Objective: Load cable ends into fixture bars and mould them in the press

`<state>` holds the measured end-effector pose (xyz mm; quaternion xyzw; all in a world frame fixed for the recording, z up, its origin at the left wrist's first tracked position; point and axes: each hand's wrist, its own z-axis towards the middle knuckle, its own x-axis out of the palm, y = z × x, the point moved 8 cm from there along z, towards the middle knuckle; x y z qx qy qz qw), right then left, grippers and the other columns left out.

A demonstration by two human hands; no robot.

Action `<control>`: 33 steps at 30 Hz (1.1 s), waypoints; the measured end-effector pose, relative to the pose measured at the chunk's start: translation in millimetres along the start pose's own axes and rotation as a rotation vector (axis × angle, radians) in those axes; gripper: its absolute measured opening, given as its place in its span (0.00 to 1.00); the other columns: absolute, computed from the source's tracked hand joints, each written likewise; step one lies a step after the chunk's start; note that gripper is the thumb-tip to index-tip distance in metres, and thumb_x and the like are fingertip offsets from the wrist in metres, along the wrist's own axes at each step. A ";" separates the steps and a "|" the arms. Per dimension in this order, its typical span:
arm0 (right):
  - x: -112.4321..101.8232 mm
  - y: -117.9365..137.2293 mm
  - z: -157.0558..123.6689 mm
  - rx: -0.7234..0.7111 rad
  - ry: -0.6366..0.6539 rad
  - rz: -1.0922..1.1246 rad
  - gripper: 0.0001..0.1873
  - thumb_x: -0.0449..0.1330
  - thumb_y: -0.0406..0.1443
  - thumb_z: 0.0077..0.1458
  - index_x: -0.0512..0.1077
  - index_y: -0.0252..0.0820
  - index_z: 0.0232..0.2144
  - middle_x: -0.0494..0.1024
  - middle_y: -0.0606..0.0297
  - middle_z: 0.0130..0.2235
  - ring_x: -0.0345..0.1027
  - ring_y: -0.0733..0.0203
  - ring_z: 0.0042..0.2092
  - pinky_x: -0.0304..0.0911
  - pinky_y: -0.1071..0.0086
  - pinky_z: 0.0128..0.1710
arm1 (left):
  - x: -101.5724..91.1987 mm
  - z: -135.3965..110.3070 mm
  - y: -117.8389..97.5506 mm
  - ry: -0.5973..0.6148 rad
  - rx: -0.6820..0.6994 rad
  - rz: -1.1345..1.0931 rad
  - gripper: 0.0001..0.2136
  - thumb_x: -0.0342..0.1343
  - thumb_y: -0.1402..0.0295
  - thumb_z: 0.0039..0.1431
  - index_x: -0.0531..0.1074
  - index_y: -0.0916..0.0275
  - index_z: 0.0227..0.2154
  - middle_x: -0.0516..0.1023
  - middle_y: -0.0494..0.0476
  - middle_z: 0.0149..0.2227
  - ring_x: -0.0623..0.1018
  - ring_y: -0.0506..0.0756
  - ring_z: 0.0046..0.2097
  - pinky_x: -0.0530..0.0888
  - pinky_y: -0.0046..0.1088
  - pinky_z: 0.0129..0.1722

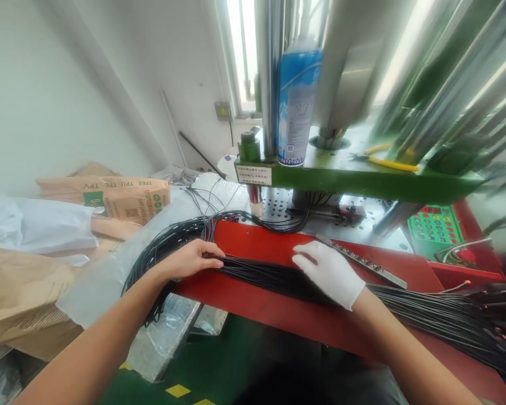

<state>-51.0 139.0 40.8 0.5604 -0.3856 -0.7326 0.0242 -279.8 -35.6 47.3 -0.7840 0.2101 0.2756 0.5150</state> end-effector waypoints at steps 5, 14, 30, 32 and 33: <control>32.8 50.5 3.2 -0.062 0.144 0.150 0.34 0.62 0.53 0.47 0.67 0.47 0.54 0.74 0.61 0.47 0.68 0.53 0.47 0.62 0.64 0.46 | 11.5 12.8 -8.2 0.061 -0.042 -0.198 0.14 0.60 0.56 0.51 0.78 0.63 0.28 0.75 0.51 0.26 0.71 0.51 0.29 0.65 0.23 0.29; 52.7 58.9 15.8 -0.037 0.287 0.275 0.15 0.56 0.45 0.56 0.76 0.46 0.41 0.78 0.65 0.42 0.71 0.58 0.43 0.63 0.68 0.44 | 20.1 20.6 1.4 0.076 -0.089 -0.446 0.16 0.60 0.57 0.51 0.73 0.65 0.36 0.78 0.54 0.29 0.74 0.52 0.26 0.70 0.26 0.27; 37.5 38.8 26.8 0.103 0.087 0.403 0.10 0.57 0.38 0.55 0.77 0.47 0.38 0.79 0.69 0.41 0.71 0.61 0.43 0.63 0.69 0.48 | 20.8 18.2 -3.0 0.136 -0.020 -0.461 0.18 0.62 0.57 0.50 0.73 0.64 0.39 0.79 0.55 0.32 0.77 0.54 0.33 0.73 0.29 0.36; 33.0 38.7 26.4 0.118 0.050 0.416 0.10 0.58 0.38 0.54 0.77 0.47 0.38 0.79 0.68 0.42 0.71 0.61 0.44 0.63 0.68 0.48 | 21.7 17.9 -6.8 0.171 0.008 -0.424 0.19 0.64 0.60 0.47 0.74 0.63 0.41 0.79 0.56 0.36 0.77 0.54 0.37 0.72 0.28 0.39; 31.7 39.2 26.3 0.125 0.047 0.424 0.10 0.58 0.38 0.54 0.77 0.47 0.38 0.79 0.68 0.43 0.71 0.60 0.44 0.63 0.68 0.48 | 22.3 17.8 -7.9 0.191 0.016 -0.411 0.20 0.65 0.61 0.46 0.74 0.63 0.42 0.78 0.56 0.38 0.77 0.55 0.39 0.72 0.27 0.39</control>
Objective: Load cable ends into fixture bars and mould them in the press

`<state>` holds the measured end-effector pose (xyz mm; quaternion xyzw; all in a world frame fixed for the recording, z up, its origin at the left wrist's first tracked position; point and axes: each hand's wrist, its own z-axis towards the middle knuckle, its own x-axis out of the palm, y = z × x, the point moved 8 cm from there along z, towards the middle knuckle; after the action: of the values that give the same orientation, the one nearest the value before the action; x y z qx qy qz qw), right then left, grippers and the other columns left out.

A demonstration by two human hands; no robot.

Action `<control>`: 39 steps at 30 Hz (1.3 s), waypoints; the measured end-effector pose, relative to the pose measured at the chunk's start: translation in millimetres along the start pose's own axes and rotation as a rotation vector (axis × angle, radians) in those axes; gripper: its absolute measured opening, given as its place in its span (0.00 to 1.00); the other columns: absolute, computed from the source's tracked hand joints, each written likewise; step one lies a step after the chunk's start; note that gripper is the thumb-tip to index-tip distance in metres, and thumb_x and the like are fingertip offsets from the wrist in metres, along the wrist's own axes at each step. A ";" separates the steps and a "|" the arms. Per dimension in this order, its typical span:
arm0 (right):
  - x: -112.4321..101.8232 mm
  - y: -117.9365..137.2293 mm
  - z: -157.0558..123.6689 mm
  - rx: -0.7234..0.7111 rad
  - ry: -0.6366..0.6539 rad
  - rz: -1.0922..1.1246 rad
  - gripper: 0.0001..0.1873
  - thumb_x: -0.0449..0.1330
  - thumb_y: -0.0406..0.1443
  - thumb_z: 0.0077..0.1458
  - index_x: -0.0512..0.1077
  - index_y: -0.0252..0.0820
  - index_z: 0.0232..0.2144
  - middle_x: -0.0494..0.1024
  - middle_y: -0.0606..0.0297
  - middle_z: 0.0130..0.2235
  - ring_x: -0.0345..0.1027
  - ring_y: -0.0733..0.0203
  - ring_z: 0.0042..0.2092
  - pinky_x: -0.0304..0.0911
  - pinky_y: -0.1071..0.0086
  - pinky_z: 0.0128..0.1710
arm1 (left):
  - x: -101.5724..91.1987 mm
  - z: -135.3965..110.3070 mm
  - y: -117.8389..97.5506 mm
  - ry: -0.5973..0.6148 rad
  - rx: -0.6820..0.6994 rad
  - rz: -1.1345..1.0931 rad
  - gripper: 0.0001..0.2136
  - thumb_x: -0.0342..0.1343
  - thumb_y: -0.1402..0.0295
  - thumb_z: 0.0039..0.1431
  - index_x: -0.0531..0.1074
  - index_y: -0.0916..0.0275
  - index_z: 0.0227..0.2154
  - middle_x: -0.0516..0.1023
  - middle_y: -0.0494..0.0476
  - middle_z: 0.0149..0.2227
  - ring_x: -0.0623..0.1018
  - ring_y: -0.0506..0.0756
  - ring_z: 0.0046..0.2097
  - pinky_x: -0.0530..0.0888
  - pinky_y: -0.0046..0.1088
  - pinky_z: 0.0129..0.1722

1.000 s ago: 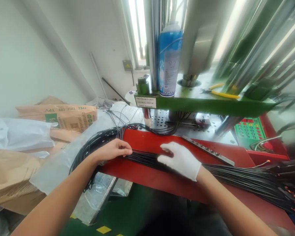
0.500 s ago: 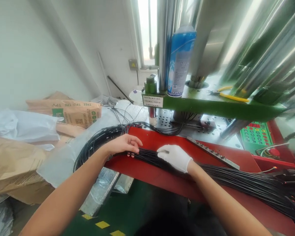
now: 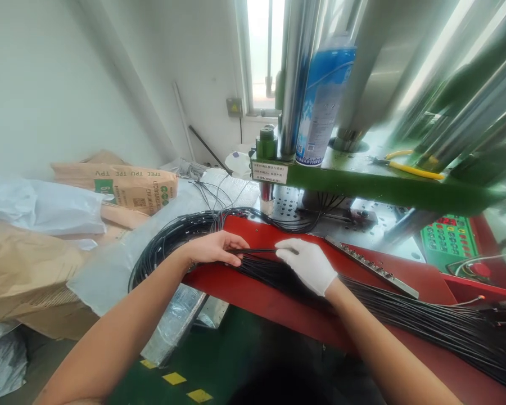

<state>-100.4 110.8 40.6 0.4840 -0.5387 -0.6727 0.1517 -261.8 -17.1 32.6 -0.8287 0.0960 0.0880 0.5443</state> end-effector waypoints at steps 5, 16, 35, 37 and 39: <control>2.9 0.3 -0.8 0.076 0.073 0.017 0.12 0.60 0.36 0.51 0.76 0.45 0.40 0.80 0.68 0.38 0.73 0.62 0.39 0.65 0.70 0.44 | -1.7 1.5 3.2 0.015 -0.019 -0.050 0.19 0.64 0.62 0.47 0.72 0.63 0.43 0.77 0.54 0.34 0.76 0.53 0.33 0.71 0.25 0.33; 4.9 0.5 -1.4 0.059 0.103 -0.020 0.12 0.58 0.37 0.54 0.76 0.44 0.41 0.80 0.67 0.39 0.73 0.62 0.40 0.64 0.70 0.44 | -5.6 0.2 0.1 -0.058 0.031 -0.156 0.16 0.61 0.61 0.53 0.72 0.65 0.41 0.76 0.52 0.28 0.75 0.51 0.29 0.73 0.27 0.33; -112.0 -23.7 -57.0 0.083 0.038 -0.514 0.15 0.58 0.41 0.52 0.76 0.47 0.42 0.80 0.65 0.37 0.72 0.58 0.36 0.64 0.68 0.40 | 7.0 2.5 -29.7 -0.046 0.047 0.155 0.19 0.60 0.56 0.52 0.73 0.63 0.43 0.74 0.52 0.26 0.68 0.49 0.23 0.66 0.22 0.25; -168.2 -28.6 -77.0 0.141 -0.096 -0.546 0.16 0.60 0.38 0.50 0.77 0.45 0.42 0.80 0.66 0.35 0.72 0.60 0.34 0.65 0.70 0.37 | 15.0 12.3 -32.4 -0.035 0.010 0.241 0.20 0.59 0.56 0.52 0.72 0.63 0.45 0.75 0.51 0.27 0.72 0.51 0.28 0.67 0.21 0.26; -221.7 -36.2 -97.8 0.193 -0.286 -0.571 0.17 0.60 0.35 0.47 0.77 0.44 0.42 0.80 0.66 0.34 0.71 0.61 0.32 0.65 0.71 0.35 | 18.8 26.1 -30.3 -0.064 -0.070 0.283 0.23 0.61 0.55 0.49 0.72 0.61 0.46 0.75 0.47 0.27 0.72 0.51 0.27 0.68 0.21 0.27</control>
<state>98.4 228.7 121.9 0.5282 -0.4582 -0.6952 -0.1667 -237.0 17.5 44.5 -0.8220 0.1914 0.1938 0.5001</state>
